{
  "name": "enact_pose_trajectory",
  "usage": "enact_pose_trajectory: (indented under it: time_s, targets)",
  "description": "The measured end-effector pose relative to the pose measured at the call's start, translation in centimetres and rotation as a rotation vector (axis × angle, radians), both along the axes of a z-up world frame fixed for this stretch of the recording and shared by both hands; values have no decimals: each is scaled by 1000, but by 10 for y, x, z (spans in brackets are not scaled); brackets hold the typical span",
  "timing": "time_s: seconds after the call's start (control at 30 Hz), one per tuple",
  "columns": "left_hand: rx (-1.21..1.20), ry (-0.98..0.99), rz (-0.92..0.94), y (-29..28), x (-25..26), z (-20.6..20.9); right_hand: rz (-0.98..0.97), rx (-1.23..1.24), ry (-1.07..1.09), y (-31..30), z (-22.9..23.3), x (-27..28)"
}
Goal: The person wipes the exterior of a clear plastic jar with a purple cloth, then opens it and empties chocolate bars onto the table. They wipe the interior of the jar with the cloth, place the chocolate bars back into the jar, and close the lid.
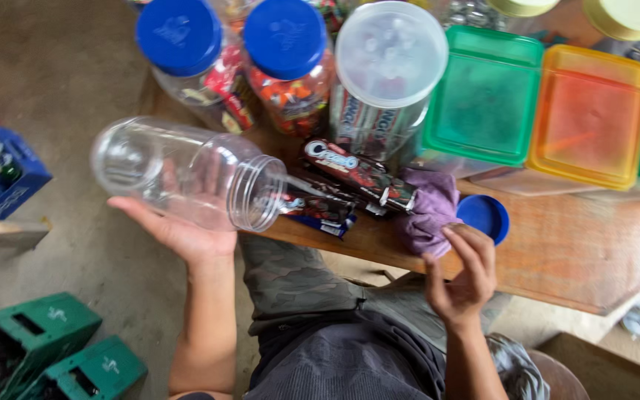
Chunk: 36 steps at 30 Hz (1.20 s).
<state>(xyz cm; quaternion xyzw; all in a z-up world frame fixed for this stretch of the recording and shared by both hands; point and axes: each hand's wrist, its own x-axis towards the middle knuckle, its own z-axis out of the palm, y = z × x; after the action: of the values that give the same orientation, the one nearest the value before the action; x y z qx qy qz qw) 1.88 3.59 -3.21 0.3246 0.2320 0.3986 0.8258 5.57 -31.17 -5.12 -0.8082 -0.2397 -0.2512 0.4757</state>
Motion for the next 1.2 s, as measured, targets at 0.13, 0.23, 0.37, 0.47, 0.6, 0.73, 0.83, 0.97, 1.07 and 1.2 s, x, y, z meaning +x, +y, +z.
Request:
enact_pose_trajectory:
  time_s: [0.13,0.23,0.37,0.47,0.6,0.73,0.83,0.97,1.07,1.2]
  targets:
    - [-126,-137,-203,-3,-12,2,161,-23,-19,43,11,4]
    - [-260,-140,-246,-1,-20,-2,107,-88,-7,55,22,14]
    - [-181,-93,-229,3,-37,-11,-42,-203,92,34,33,29]
    - [-195,-70,-239,8,-43,-15,-34,-391,79,17,31,32]
    - [-202,-53,-257,7,-40,-19,-48,-649,79,10,16,32]
    - [-198,-35,-257,2,-38,-17,-85,-601,131,2,7,35]
    - [-205,-37,-257,1,-37,-12,-106,-480,168,-14,9,35]
    - [-180,-91,-264,-2,-36,-6,-118,-166,306,-34,14,32]
    - [-173,-92,-237,-5,-32,-8,-90,130,327,-35,10,28]
    - [-277,-245,-319,-6,-28,-13,-106,488,242,-14,3,16]
